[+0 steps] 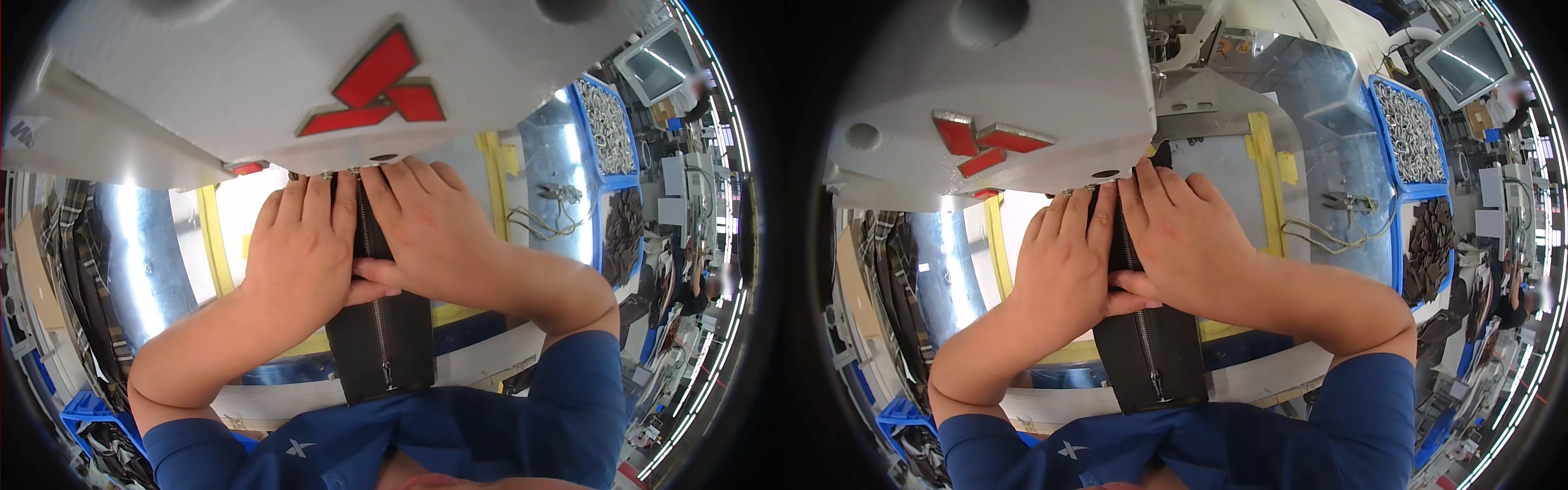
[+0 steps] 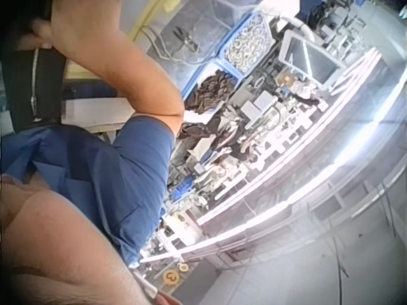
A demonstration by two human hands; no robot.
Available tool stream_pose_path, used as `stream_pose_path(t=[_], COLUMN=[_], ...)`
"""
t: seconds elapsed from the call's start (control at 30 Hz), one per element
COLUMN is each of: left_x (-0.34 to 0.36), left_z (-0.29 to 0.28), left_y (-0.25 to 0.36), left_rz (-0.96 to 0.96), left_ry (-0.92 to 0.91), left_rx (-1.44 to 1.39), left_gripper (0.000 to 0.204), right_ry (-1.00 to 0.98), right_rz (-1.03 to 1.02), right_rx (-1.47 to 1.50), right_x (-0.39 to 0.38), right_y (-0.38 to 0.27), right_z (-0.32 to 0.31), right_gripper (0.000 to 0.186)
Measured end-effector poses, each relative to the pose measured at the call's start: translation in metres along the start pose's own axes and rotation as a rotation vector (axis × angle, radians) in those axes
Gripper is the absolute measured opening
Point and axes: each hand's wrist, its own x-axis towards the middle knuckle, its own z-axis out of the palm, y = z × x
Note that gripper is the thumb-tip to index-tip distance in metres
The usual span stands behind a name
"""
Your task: The recorder is sewing a zipper onto fabric components using an industrial sewing machine.
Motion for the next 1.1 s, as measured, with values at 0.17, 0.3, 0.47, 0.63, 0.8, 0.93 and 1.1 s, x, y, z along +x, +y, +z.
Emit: stream_pose_path(t=[0.17,0.3,0.47,0.63,0.8,0.93,1.1], left_x=[0.000,0.001,-0.002,-0.004,-0.002,-0.006,-0.010], left_z=[-0.001,-0.003,0.000,0.001,0.008,0.007,0.013], left_y=[0.001,0.002,-0.001,-0.007,-0.011,-0.011,-0.008], left_rz=[0.002,0.006,0.007,0.029,0.039,0.038,0.056], left_ry=[0.002,0.000,-0.041,0.006,0.038,0.049,0.066], left_rx=[0.030,0.028,-0.013,-0.027,-0.047,-0.031,0.016], left_gripper=[0.111,0.113,0.117,0.113,0.113,0.114,0.114], right_ry=[0.014,0.023,0.044,0.103,0.068,0.109,0.192], right_rz=[0.004,0.004,-0.008,-0.015,0.075,0.062,0.050], right_rx=[-0.014,-0.038,-0.035,-0.016,0.024,-0.021,-0.024], right_x=[-0.001,-0.004,-0.006,-0.004,-0.001,0.000,0.000], right_y=[0.001,0.001,0.002,-0.002,-0.002,-0.007,-0.007], right_z=[0.002,0.001,0.006,0.003,0.007,0.006,0.013], right_gripper=[0.090,0.090,0.092,0.082,0.064,0.065,0.061])
